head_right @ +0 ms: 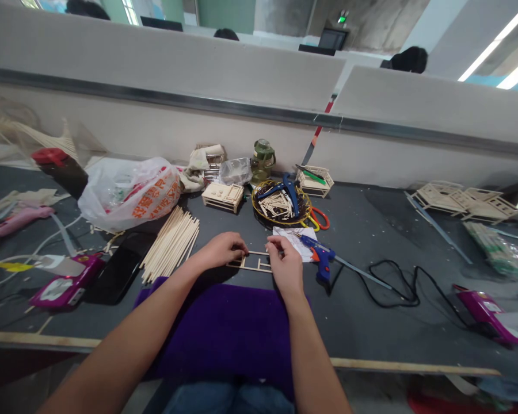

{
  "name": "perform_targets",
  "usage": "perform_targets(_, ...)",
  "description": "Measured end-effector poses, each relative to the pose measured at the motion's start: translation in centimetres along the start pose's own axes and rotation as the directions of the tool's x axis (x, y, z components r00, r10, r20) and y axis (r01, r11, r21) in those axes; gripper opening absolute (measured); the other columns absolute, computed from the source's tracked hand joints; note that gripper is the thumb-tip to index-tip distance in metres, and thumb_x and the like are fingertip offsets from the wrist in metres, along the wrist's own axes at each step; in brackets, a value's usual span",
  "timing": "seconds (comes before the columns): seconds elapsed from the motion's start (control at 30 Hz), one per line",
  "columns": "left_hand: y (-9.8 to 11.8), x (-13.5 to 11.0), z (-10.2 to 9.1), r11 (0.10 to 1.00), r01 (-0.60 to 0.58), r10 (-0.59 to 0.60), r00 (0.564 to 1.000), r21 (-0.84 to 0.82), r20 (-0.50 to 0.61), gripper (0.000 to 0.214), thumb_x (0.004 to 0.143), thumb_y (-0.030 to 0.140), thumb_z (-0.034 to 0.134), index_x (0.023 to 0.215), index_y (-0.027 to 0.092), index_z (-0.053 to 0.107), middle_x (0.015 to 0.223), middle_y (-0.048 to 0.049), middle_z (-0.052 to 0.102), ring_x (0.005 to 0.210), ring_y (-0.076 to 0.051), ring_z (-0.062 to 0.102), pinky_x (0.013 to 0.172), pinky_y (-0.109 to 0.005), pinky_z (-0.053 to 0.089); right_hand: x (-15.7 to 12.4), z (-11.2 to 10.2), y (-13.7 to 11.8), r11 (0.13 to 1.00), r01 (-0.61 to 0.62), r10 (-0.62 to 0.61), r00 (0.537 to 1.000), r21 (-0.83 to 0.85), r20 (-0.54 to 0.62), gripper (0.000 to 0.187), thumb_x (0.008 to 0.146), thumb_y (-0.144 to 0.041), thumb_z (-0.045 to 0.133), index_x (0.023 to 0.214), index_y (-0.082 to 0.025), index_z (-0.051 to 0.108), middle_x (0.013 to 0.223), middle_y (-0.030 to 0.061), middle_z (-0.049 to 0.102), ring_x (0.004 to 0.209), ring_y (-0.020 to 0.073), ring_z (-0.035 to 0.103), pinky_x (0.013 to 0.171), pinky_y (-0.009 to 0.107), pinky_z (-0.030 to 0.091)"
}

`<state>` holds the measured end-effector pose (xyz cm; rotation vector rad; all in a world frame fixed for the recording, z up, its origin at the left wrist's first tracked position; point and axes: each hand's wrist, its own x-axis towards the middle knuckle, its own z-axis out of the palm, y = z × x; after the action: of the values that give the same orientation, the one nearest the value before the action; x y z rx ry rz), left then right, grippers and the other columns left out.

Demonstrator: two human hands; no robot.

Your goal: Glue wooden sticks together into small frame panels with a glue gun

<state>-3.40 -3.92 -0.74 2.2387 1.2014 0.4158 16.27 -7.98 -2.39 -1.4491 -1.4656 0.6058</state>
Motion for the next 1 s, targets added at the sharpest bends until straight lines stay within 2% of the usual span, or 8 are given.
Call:
perform_targets(0.1,-0.1,0.0,-0.4,0.998,0.027,-0.028,0.999,-0.050,-0.028,0.021,0.076,0.017,0.055,0.085,0.019,0.074,0.085,-0.0036,0.069,0.078,-0.017,0.061,0.068,-0.025,0.043,0.2,-0.4,0.1,1.000,0.009,-0.009,0.998,-0.016,-0.056,0.023,0.081,-0.037,0.054,0.089,-0.019,0.066,0.081,0.0030,0.067,0.068,0.0163,0.058,0.062,0.027,0.043)
perform_targets(0.2,-0.4,0.1,-0.6,0.996,0.051,-0.057,0.995,-0.069,-0.078,0.021,0.075,0.017,0.054,0.084,0.019,0.074,0.085,-0.0037,0.070,0.080,-0.017,0.061,0.071,-0.026,0.044,0.4,-0.7,0.3,1.000,0.018,-0.019,0.998,-0.015,-0.066,0.024,0.081,-0.038,0.054,0.086,-0.018,0.067,0.080,0.0033,0.067,0.068,0.0164,0.057,0.063,0.028,0.044)
perform_targets(0.27,-0.5,0.1,-0.7,0.995,0.063,-0.071,0.992,-0.082,-0.104,0.022,0.075,0.017,0.054,0.085,0.020,0.074,0.086,-0.0037,0.070,0.080,-0.017,0.061,0.072,-0.026,0.044,0.5,-0.7,0.5,0.999,0.012,-0.013,1.000,-0.037,-0.027,0.023,0.079,-0.037,0.055,0.084,-0.018,0.068,0.078,0.0032,0.068,0.068,0.0170,0.058,0.064,0.029,0.045)
perform_targets(0.37,-0.7,0.1,-0.7,0.993,0.072,-0.083,0.989,-0.098,-0.121,0.022,0.075,0.018,0.054,0.085,0.019,0.074,0.086,-0.0039,0.071,0.081,-0.017,0.061,0.073,-0.027,0.045,0.5,-0.6,0.9,0.997,0.009,-0.002,0.996,-0.081,0.094,0.024,0.079,-0.035,0.053,0.084,-0.019,0.069,0.077,0.0031,0.069,0.070,0.0185,0.060,0.066,0.030,0.046)
perform_targets(0.5,-0.8,0.2,-0.6,0.994,0.070,-0.080,0.990,-0.088,-0.113,0.023,0.076,0.020,0.054,0.086,0.019,0.074,0.086,-0.0036,0.071,0.079,-0.017,0.061,0.071,-0.026,0.044,0.4,0.1,0.9,0.980,0.077,-0.017,0.951,-0.184,0.308,0.024,0.083,-0.032,0.047,0.082,-0.021,0.068,0.080,0.0021,0.068,0.075,0.0185,0.061,0.068,0.029,0.044)
perform_targets(0.57,-0.8,0.3,-0.5,0.994,0.067,-0.076,0.991,-0.081,-0.110,0.023,0.076,0.021,0.054,0.086,0.019,0.074,0.085,-0.0037,0.072,0.078,-0.017,0.062,0.070,-0.026,0.044,0.3,0.5,0.7,0.962,0.140,-0.048,0.932,-0.235,0.360,0.023,0.085,-0.031,0.046,0.081,-0.022,0.068,0.079,0.0018,0.067,0.077,0.0180,0.060,0.069,0.029,0.043)
perform_targets(0.73,-0.8,0.3,-0.2,0.995,0.067,-0.075,0.990,-0.070,-0.120,0.022,0.077,0.023,0.054,0.085,0.019,0.074,0.086,-0.0041,0.072,0.078,-0.017,0.062,0.069,-0.026,0.043,0.1,1.0,0.3,0.898,0.263,-0.119,0.917,-0.354,0.381,0.023,0.088,-0.031,0.048,0.082,-0.023,0.068,0.080,0.0033,0.064,0.084,0.0189,0.057,0.075,0.030,0.041)
perform_targets(1.0,-0.6,0.1,-0.2,0.996,0.056,-0.062,0.994,-0.067,-0.089,0.021,0.078,0.023,0.054,0.083,0.019,0.074,0.084,-0.0040,0.072,0.077,-0.018,0.062,0.068,-0.026,0.043,-0.1,1.0,0.8,0.854,0.306,-0.125,0.905,-0.421,0.407,0.018,0.086,-0.026,0.053,0.083,-0.024,0.070,0.080,0.0039,0.062,0.085,0.0197,0.054,0.075,0.031,0.040)
